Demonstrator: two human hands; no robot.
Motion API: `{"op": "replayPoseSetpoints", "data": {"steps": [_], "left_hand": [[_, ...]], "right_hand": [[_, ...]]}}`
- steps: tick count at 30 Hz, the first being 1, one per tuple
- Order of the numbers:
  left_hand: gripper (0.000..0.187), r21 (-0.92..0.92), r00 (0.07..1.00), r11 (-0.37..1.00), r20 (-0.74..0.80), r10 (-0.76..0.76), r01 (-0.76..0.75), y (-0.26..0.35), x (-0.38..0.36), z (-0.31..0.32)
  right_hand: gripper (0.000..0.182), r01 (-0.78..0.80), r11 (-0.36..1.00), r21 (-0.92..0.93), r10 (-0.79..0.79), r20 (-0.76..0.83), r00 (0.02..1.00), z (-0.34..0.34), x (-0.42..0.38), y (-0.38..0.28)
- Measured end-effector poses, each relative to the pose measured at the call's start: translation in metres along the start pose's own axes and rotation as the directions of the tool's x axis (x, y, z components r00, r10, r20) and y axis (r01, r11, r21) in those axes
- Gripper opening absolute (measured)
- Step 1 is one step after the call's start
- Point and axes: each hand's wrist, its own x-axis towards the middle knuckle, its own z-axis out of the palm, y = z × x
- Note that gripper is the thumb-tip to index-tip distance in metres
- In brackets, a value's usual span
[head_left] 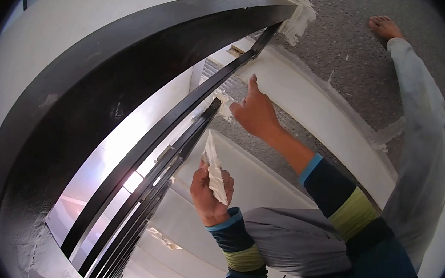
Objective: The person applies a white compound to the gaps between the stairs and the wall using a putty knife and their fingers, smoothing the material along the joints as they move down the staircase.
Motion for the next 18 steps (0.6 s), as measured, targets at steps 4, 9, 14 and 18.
{"op": "replayPoseSetpoints", "data": {"steps": [4, 9, 14, 18], "left_hand": [[0.028, 0.013, 1.000, 1.000, 0.021, -0.005, 0.005, 0.000, -0.001, -0.001], [0.029, -0.001, 0.999, 1.000, 0.048, -0.013, 0.013, 0.000, 0.000, -0.002], [0.026, -0.005, 0.999, 1.000, 0.036, -0.021, 0.021, 0.000, 0.001, -0.002], [0.025, -0.013, 0.997, 1.000, 0.071, -0.020, 0.021, 0.001, 0.001, -0.003]], "right_hand": [[0.086, -0.003, 0.998, -0.056, 0.004, 0.016, 1.000, 0.008, 0.007, 0.001], [0.084, 0.047, 0.987, -0.154, -0.058, -0.068, 0.996, 0.012, 0.004, -0.006], [0.083, 0.136, 0.959, -0.248, -0.140, 0.003, 0.990, 0.011, -0.009, -0.001], [0.084, 0.134, 0.972, -0.196, -0.159, -0.118, 0.980, 0.013, -0.003, 0.006]]}}
